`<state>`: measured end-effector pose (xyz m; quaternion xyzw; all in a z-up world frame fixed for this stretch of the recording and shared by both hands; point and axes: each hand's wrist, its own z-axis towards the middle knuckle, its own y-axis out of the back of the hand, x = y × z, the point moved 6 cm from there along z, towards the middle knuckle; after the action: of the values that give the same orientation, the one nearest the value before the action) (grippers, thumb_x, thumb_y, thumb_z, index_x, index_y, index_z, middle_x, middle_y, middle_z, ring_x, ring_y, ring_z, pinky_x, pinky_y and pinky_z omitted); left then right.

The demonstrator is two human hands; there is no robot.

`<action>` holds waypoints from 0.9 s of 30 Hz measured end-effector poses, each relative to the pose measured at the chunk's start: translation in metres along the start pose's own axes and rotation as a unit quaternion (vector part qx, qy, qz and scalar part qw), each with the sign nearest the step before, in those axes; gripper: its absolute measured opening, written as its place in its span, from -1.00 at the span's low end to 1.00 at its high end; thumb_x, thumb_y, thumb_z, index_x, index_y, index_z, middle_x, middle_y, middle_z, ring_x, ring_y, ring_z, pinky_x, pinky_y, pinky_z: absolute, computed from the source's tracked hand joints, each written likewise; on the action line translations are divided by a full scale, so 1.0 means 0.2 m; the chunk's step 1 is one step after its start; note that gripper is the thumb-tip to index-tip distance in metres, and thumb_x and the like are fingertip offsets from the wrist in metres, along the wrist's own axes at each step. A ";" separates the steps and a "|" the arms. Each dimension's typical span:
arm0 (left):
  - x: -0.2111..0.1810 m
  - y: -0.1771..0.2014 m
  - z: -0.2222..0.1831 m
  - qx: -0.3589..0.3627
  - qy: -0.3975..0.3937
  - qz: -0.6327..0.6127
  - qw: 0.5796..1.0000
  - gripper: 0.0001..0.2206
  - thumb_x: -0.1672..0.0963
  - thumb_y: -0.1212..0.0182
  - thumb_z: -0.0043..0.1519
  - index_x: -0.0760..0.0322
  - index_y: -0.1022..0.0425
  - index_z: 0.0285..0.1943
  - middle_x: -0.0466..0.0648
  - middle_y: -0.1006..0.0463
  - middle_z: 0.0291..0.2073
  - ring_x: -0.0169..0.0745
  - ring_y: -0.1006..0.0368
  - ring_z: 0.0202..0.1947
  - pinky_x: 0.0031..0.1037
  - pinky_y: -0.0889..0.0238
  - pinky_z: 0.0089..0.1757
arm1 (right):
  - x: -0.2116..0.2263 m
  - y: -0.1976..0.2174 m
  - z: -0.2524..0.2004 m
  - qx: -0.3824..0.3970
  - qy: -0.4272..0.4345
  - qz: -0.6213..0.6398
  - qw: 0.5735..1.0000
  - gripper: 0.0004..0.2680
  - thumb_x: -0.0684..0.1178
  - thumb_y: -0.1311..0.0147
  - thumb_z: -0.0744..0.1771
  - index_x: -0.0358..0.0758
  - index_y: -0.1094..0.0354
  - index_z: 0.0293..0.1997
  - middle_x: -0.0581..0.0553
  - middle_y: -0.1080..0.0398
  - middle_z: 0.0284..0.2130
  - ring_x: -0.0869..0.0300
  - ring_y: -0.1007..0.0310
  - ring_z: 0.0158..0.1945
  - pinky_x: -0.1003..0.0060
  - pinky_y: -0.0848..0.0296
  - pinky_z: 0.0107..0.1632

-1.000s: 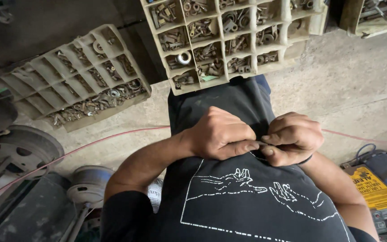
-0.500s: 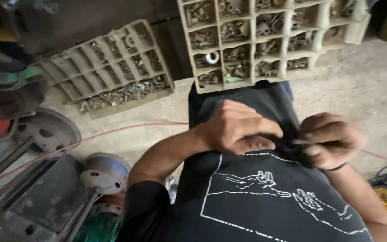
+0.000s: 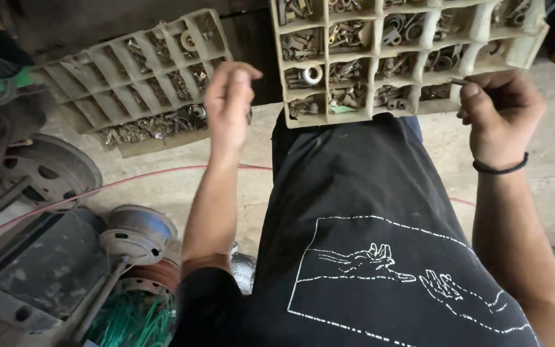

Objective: Searching for specific small hardware in organizer bins and inspecting components for a power tool repair

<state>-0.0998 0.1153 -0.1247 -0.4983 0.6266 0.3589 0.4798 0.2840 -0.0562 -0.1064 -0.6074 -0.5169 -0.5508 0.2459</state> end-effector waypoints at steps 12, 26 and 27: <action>0.04 -0.15 -0.02 0.079 0.052 0.177 0.980 -0.79 0.01 -0.04 0.39 0.11 -0.34 -0.25 -0.29 -0.32 -0.53 -0.49 -0.21 -0.49 -0.51 -0.07 -0.41 | 0.20 -0.18 0.07 0.072 0.131 -0.124 0.981 -0.90 -0.32 -0.16 0.52 -0.69 -0.46 0.08 -0.47 -0.53 -0.18 0.02 -0.51 -0.29 0.26 -0.46 -0.26; 0.11 -0.10 0.01 0.068 0.022 0.217 0.974 -0.73 -0.04 -0.01 0.43 0.17 -0.27 -0.18 -0.17 -0.27 -0.42 -0.34 -0.20 -0.38 -0.41 -0.11 -0.26 | 0.29 -0.05 0.09 -0.023 0.175 -0.156 0.972 -0.83 -0.24 -0.07 0.51 -0.68 -0.43 0.15 -0.48 -0.52 -0.20 0.01 -0.50 -0.36 0.25 -0.46 -0.31; 0.10 -0.10 0.02 0.070 0.001 0.195 0.978 -0.72 -0.03 -0.01 0.44 0.20 -0.25 -0.17 -0.16 -0.24 -0.38 -0.35 -0.17 -0.36 -0.43 -0.10 -0.25 | 0.28 -0.01 0.10 -0.052 0.171 -0.128 0.976 -0.82 -0.21 -0.04 0.52 -0.68 -0.41 0.13 -0.52 -0.51 -0.14 -0.01 -0.48 -0.38 0.25 -0.47 -0.36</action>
<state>-0.0798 0.1080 -0.1449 -0.3328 0.7357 0.4002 0.4333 0.2819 -0.0176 -0.0603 -0.4449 -0.5111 -0.6996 0.2268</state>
